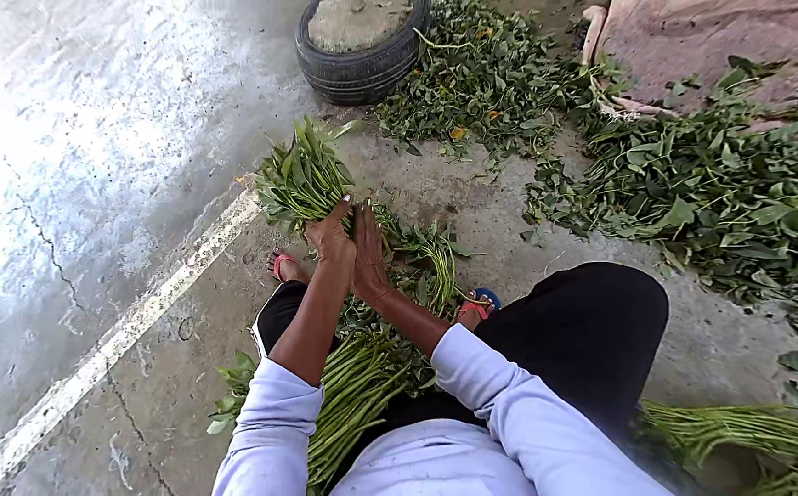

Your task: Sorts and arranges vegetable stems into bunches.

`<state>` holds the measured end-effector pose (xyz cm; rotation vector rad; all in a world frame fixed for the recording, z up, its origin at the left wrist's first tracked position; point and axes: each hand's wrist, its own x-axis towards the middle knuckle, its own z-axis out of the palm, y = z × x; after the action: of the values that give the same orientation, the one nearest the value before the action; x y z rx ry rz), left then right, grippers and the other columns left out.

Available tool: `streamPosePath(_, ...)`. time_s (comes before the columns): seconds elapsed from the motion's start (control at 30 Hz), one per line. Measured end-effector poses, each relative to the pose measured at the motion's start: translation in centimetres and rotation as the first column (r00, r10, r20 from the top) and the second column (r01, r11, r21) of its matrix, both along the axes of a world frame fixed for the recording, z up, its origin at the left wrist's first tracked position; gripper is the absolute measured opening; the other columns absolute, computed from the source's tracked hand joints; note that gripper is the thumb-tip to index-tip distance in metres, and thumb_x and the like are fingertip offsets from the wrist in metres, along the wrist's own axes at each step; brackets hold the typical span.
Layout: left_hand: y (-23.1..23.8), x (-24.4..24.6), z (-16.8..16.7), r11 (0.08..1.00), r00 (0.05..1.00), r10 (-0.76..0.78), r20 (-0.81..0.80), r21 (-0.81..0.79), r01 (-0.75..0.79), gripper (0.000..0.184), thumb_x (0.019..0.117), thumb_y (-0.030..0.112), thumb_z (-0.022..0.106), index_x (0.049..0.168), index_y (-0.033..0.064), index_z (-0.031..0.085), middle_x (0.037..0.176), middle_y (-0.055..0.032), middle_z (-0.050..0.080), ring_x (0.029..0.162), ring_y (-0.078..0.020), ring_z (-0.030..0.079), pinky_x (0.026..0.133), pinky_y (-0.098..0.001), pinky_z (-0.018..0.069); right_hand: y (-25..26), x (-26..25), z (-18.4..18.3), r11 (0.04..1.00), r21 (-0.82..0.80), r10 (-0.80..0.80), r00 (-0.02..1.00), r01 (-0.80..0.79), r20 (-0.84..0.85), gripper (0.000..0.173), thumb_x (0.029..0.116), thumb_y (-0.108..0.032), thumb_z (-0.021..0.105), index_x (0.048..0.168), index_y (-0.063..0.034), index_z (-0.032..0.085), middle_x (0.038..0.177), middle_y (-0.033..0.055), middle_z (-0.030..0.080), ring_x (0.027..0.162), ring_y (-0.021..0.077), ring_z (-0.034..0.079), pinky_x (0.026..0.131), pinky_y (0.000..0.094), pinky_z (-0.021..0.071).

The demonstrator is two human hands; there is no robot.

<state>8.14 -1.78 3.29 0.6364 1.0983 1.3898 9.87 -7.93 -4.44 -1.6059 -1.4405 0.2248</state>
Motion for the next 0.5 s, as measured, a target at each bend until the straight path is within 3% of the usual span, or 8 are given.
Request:
streamPosePath(0.1,-1.7,0.3,1.4,1.0,0.986,-0.013,0.165,-0.01,0.015,0.05,0.0884,-0.005,0.073,0.134,-0.0033,0.051,0.114,-0.0179,0.07,0.105,-0.0254,0.07,0.094,-0.0413,0.058,0.7,2.5,0.8,0.991,0.131,-0.004,0.999,-0.001,0.035,0.079,0.0948,-0.014,0.061,0.157,0.014,0.021,0.165,0.0325,0.022,0.156,0.0423,0.022,0.127,0.0572,0.0174)
streamPosePath(0.17,-3.1,0.3,2.2,0.999,0.962,-0.051,0.267,-0.003,0.053,0.033,0.0941,-0.003,0.066,0.126,-0.003,0.057,0.109,-0.0167,0.07,0.102,-0.0255,0.069,0.092,-0.0418,0.0581,1.0,5.3,2.1,0.987,0.141,0.069,0.998,-0.07,0.012,0.09,0.0853,-0.013,0.075,0.156,0.0131,0.026,0.163,0.0312,0.028,0.154,0.0417,0.027,0.127,0.0546,0.0202)
streamPosePath(0.27,-5.0,0.2,3.6,0.997,0.932,-0.063,0.358,-0.024,0.076,0.024,0.0985,0.002,0.061,0.122,-0.0008,0.06,0.108,-0.0146,0.07,0.101,-0.0249,0.07,0.092,-0.0421,0.0584,0.3,8.6,4.4,0.984,0.089,0.14,0.979,-0.155,0.15,0.098,0.0738,-0.005,0.085,0.156,0.0084,0.033,0.162,0.0251,0.036,0.152,0.0396,0.033,0.124,0.0618,0.0215)
streamPosePath(0.33,-5.9,0.6,4.9,0.995,0.916,-0.041,0.4,-0.062,0.072,0.023,0.1002,0.006,0.06,0.123,0.0005,0.059,0.108,-0.013,0.069,0.1,-0.0226,0.069,0.091,-0.0396,0.0581,-0.9,8.3,5.1,0.987,0.129,0.067,0.98,-0.092,0.187,0.091,0.0755,0.0,0.081,0.154,0.0069,0.037,0.161,0.0236,0.039,0.152,0.04,0.033,0.123,0.0654,0.022)
streamPosePath(0.4,-6.5,1.2,5.6,0.996,0.899,-0.025,0.438,-0.067,0.061,0.024,0.1007,0.005,0.059,0.124,0.0004,0.056,0.109,-0.0124,0.069,0.101,-0.0214,0.07,0.091,-0.0373,0.0587,-2.7,6.9,5.3,0.988,0.154,-0.021,0.988,-0.003,0.152,0.085,0.0833,0.0,0.075,0.156,0.0073,0.032,0.163,0.0256,0.033,0.154,0.0419,0.029,0.123,0.0648,0.0217)
streamPosePath(0.5,-7.5,1.8,5.4,0.997,0.896,-0.036,0.442,-0.047,0.064,0.032,0.0983,0.003,0.062,0.129,-0.001,0.055,0.113,-0.0148,0.069,0.104,-0.0233,0.069,0.092,-0.0393,0.0581,-3.2,7.3,4.5,0.976,0.214,-0.061,0.992,0.035,0.115,0.087,0.0807,-0.01,0.079,0.155,0.0071,0.036,0.161,0.0269,0.037,0.152,0.0429,0.032,0.122,0.0655,0.0235)
